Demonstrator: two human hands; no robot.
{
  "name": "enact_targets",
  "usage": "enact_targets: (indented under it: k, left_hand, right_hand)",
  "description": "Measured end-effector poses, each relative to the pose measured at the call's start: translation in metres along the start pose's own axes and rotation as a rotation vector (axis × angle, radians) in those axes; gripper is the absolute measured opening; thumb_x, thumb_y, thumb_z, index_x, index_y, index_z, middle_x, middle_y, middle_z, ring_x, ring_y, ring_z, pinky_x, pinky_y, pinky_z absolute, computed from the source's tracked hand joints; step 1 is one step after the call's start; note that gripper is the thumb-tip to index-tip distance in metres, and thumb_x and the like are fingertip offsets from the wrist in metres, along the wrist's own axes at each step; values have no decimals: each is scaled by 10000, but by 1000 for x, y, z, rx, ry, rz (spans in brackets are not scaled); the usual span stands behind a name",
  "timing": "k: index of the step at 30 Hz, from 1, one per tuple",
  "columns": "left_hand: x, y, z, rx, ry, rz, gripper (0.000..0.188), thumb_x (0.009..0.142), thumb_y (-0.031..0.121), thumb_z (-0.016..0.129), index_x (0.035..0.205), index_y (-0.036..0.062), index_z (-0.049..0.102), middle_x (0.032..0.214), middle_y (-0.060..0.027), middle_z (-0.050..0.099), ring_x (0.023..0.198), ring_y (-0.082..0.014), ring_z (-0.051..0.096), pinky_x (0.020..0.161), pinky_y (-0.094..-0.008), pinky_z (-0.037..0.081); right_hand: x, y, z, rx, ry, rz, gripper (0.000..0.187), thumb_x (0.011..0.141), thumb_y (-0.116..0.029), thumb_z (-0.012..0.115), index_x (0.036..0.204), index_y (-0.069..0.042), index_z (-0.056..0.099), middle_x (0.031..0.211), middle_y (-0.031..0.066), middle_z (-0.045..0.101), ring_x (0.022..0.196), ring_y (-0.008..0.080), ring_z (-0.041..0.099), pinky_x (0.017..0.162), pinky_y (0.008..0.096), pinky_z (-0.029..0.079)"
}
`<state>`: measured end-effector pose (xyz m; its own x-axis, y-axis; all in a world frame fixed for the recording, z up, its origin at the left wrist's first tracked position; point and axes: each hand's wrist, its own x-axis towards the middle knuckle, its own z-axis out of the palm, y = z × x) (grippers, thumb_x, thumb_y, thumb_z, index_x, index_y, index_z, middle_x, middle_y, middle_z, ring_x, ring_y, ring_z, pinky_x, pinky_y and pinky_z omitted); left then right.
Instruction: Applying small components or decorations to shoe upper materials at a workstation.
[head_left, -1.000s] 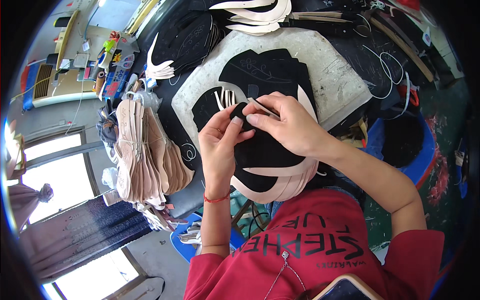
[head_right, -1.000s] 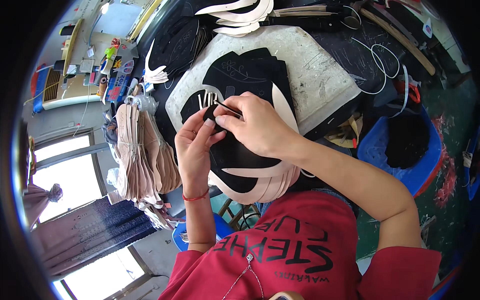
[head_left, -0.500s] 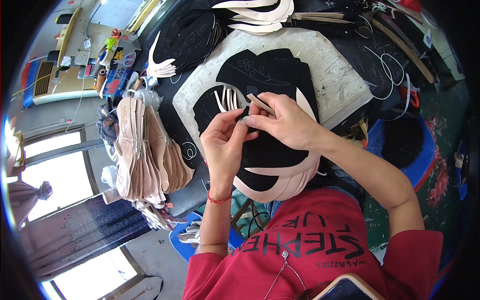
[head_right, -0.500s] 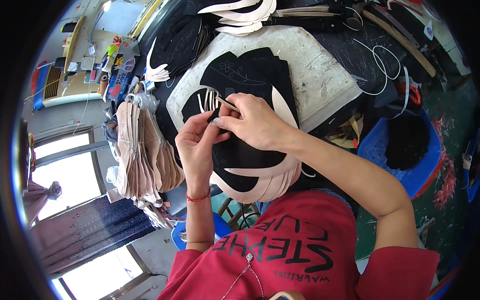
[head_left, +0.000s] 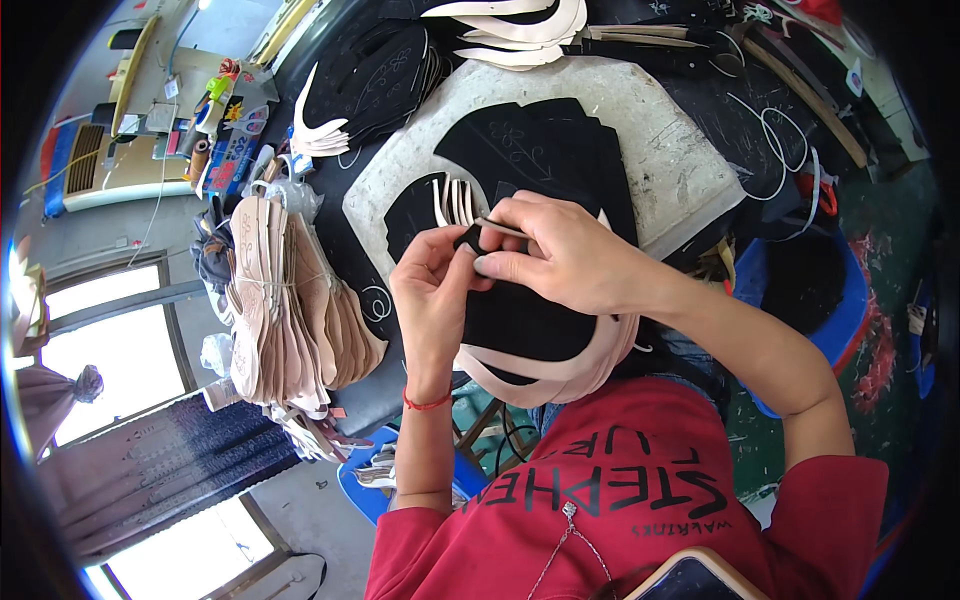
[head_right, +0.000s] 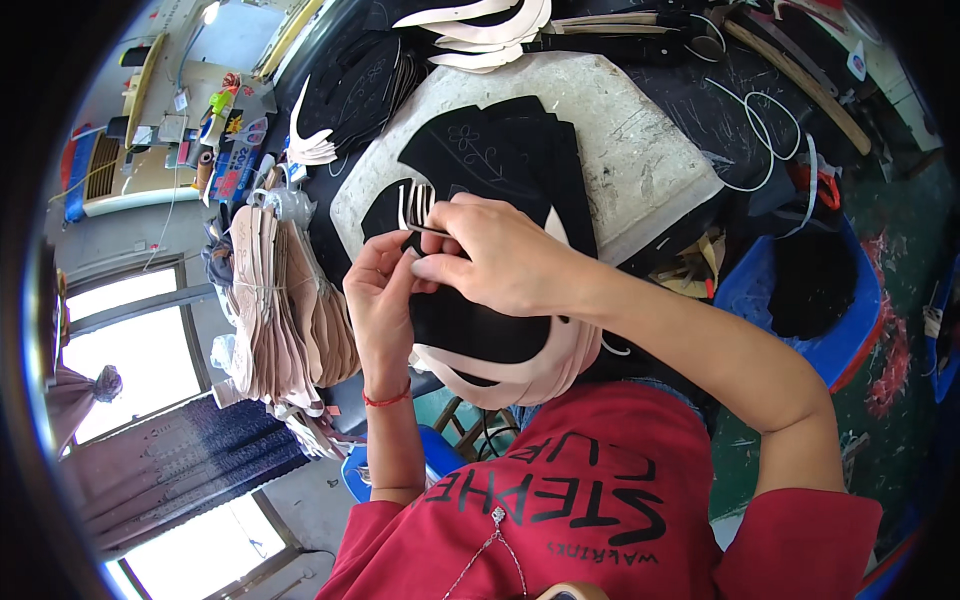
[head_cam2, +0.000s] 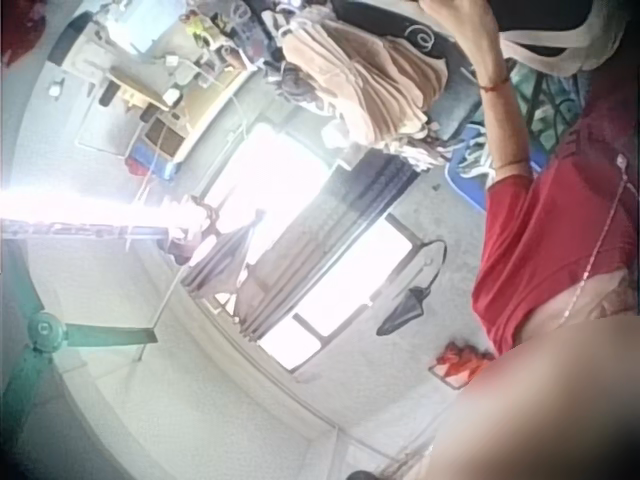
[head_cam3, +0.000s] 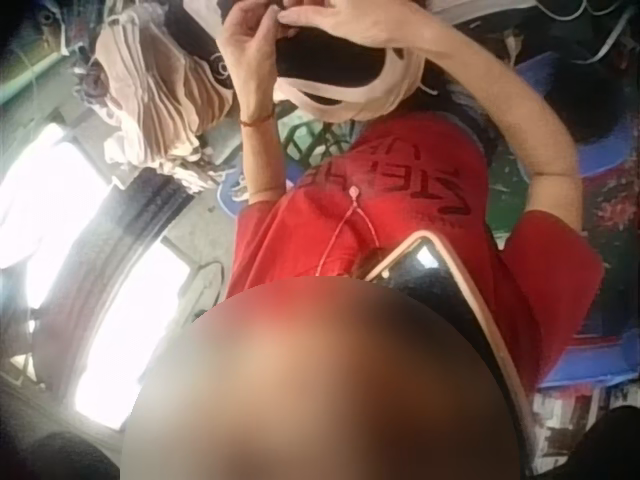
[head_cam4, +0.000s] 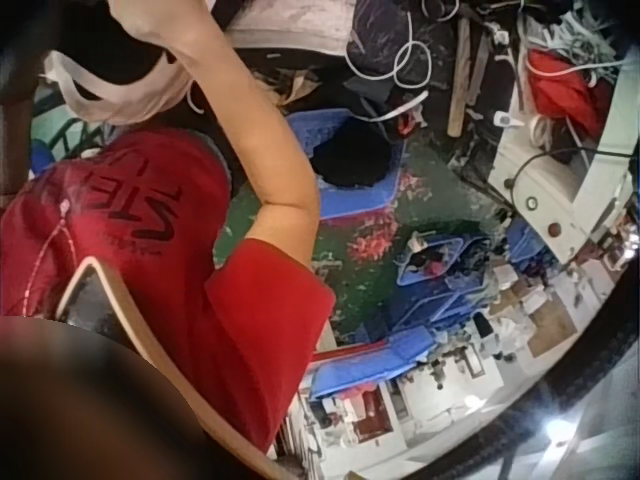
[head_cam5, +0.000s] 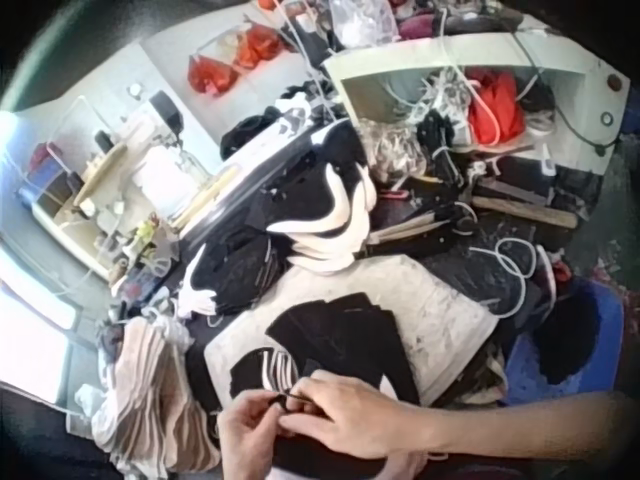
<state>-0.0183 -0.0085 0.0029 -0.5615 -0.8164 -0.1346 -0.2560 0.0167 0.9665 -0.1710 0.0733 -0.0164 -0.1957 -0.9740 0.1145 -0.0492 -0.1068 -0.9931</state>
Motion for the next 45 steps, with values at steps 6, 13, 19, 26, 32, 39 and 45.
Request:
enact_targets:
  k: [6, 13, 19, 26, 32, 39, 45]
  left_hand:
    - [-5, -1, -18, -89, -87, -137, 168, 882, 44, 607, 1035, -27, 602, 836, -53, 644, 693, -56, 587, 623, -204, 548]
    - [-3, -20, -12, -240, -141, -236, 169, 879, 45, 610, 1032, -26, 603, 863, -80, 662, 747, -104, 633, 660, -230, 564]
    - [-4, -22, -11, -217, -156, -209, 185, 884, 36, 600, 1047, -51, 597, 899, -98, 660, 779, -124, 641, 696, -244, 566]
    - [-3, -17, -10, -145, -149, -147, 237, 909, 11, 544, 1128, -76, 566, 964, -107, 650, 817, -144, 645, 739, -242, 555]
    - [-3, -11, -16, -74, -204, -182, 273, 909, 41, 552, 1163, -60, 561, 924, -68, 650, 772, -138, 641, 731, -233, 517]
    - [-3, -16, -12, -75, -188, -179, 255, 923, 23, 512, 1157, -66, 559, 954, -77, 639, 758, -108, 633, 699, -200, 508]
    - [-2, -16, -8, -95, -169, -197, 259, 935, 32, 490, 1168, -61, 555, 886, -47, 597, 772, -114, 628, 732, -220, 526]
  right_hand:
    - [-9, -14, -26, -326, 3, -149, 240, 880, -220, 537, 943, 1, 608, 753, 194, 588, 781, 334, 574, 723, 405, 454]
    - [-3, 0, -30, -113, -183, 34, 193, 787, -110, 655, 926, 13, 599, 880, 134, 641, 820, 221, 631, 712, 326, 476]
    - [5, 6, -8, -439, -91, -7, 119, 756, -86, 625, 843, -7, 601, 876, 146, 639, 810, 304, 621, 706, 373, 490]
    - [20, 18, -14, -367, -201, -192, 114, 771, -107, 620, 822, -8, 595, 802, 169, 624, 788, 351, 608, 711, 430, 476]
    - [25, 4, -21, -170, -215, 3, 142, 734, -53, 660, 752, 9, 534, 675, 150, 586, 641, 336, 584, 601, 403, 439]
    - [15, 10, -17, -376, -189, -215, 61, 746, -29, 572, 772, 21, 549, 734, 186, 603, 725, 362, 605, 646, 421, 465]
    - [10, 16, -12, -456, -79, -295, 69, 786, -59, 563, 817, 3, 557, 777, 176, 591, 781, 354, 607, 685, 429, 479]
